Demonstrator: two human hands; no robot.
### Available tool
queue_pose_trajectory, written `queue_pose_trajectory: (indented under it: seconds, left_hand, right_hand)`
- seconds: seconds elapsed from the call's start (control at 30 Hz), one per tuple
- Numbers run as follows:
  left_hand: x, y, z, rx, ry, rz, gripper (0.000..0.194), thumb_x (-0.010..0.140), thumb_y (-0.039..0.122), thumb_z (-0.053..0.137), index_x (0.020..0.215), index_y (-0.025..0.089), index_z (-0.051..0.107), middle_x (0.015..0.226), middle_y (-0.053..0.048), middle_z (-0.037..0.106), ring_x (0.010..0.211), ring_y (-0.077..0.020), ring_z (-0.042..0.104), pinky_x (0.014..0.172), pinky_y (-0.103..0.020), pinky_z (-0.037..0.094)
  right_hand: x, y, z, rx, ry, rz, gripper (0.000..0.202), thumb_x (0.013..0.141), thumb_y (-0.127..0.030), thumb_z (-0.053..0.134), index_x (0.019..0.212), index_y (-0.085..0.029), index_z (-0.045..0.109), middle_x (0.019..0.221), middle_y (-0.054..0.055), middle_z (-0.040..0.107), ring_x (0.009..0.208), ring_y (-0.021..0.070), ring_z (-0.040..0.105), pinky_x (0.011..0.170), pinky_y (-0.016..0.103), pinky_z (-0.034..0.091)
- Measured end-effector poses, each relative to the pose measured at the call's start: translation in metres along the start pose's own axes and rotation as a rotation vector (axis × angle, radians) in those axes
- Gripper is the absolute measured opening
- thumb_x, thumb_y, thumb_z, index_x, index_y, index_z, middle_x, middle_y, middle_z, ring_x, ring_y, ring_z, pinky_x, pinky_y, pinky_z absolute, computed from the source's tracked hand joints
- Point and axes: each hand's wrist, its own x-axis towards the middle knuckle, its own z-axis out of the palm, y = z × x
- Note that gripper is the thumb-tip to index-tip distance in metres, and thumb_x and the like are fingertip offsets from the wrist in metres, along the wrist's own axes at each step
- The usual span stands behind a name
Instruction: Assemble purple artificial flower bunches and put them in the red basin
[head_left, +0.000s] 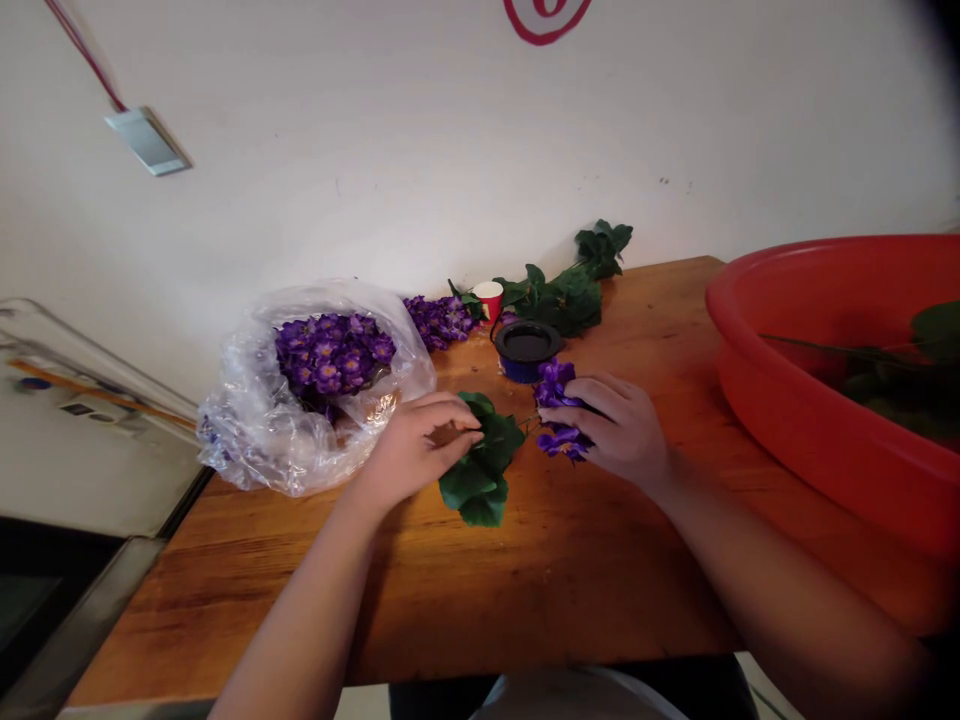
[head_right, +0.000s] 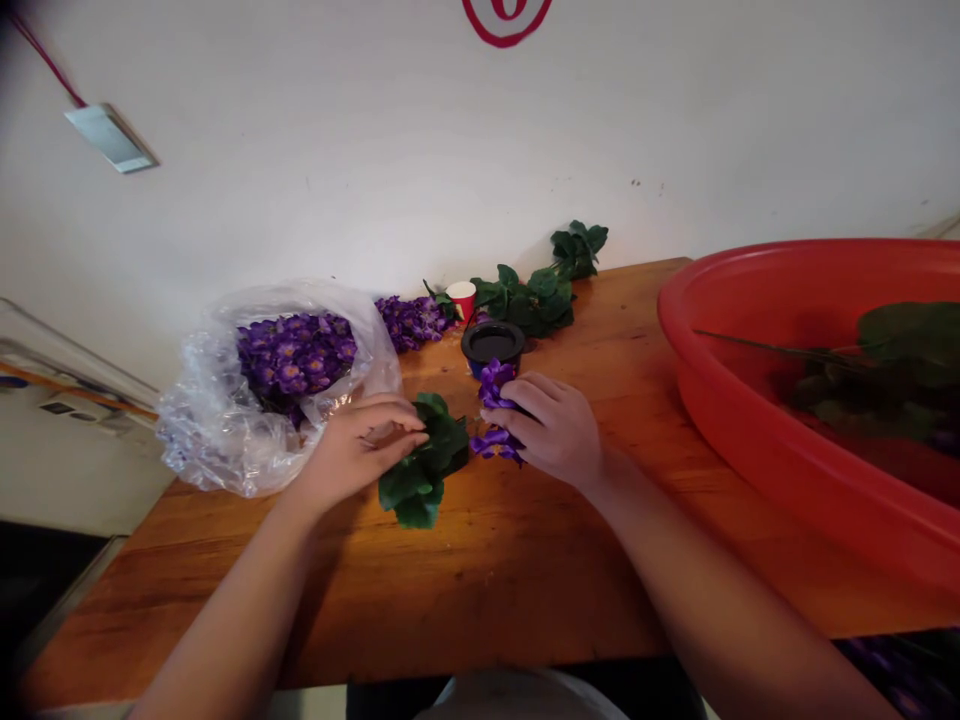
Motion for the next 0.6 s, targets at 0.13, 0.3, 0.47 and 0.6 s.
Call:
queue_pose_trajectory:
  seconds: [0.13, 0.3, 0.47, 0.6]
  left_hand:
    - [-0.001, 0.003, -0.001, 0.001, -0.199, -0.018, 0.024, 0.080, 0.022, 0.065, 0.104, 0.022, 0.068, 0.103, -0.006, 0.067, 0.089, -0.0181, 0.062, 0.078, -0.031, 0.048]
    - [-0.002, 0.001, 0.004, 0.039, -0.321, -0.018, 0.016, 0.078, 0.020, 0.066, 0.094, 0.020, 0.066, 0.091, -0.004, 0.063, 0.080, -0.0167, 0.059, 0.070, -0.029, 0.046]
    - [-0.002, 0.002, 0.010, 0.171, -0.303, -0.016, 0.010, 0.077, 0.020, 0.064, 0.084, 0.020, 0.058, 0.081, -0.001, 0.058, 0.073, -0.0158, 0.054, 0.065, -0.028, 0.042]
    - [-0.003, 0.004, 0.014, 0.288, -0.340, 0.061, 0.008, 0.077, 0.018, 0.060, 0.085, 0.020, 0.059, 0.084, -0.003, 0.059, 0.079, -0.0185, 0.056, 0.072, -0.031, 0.043]
  right_hand:
    - [-0.002, 0.002, 0.001, -0.004, -0.034, 0.008, 0.014, 0.088, -0.023, 0.059, 0.096, -0.025, 0.070, 0.091, 0.007, 0.063, 0.082, 0.0202, 0.056, 0.070, 0.033, 0.047]
    - [-0.004, 0.004, 0.003, 0.004, -0.075, 0.013, 0.019, 0.085, -0.017, 0.058, 0.098, -0.025, 0.070, 0.092, 0.007, 0.062, 0.084, 0.0215, 0.056, 0.069, 0.034, 0.047]
    - [-0.004, 0.006, 0.004, -0.023, -0.086, -0.004, 0.023, 0.082, -0.012, 0.054, 0.095, -0.024, 0.068, 0.092, 0.007, 0.062, 0.084, 0.0220, 0.056, 0.069, 0.034, 0.046]
    - [-0.004, 0.011, 0.006, -0.046, -0.139, -0.023, 0.021, 0.080, -0.011, 0.055, 0.094, -0.021, 0.068, 0.091, 0.008, 0.062, 0.082, 0.0217, 0.056, 0.068, 0.033, 0.045]
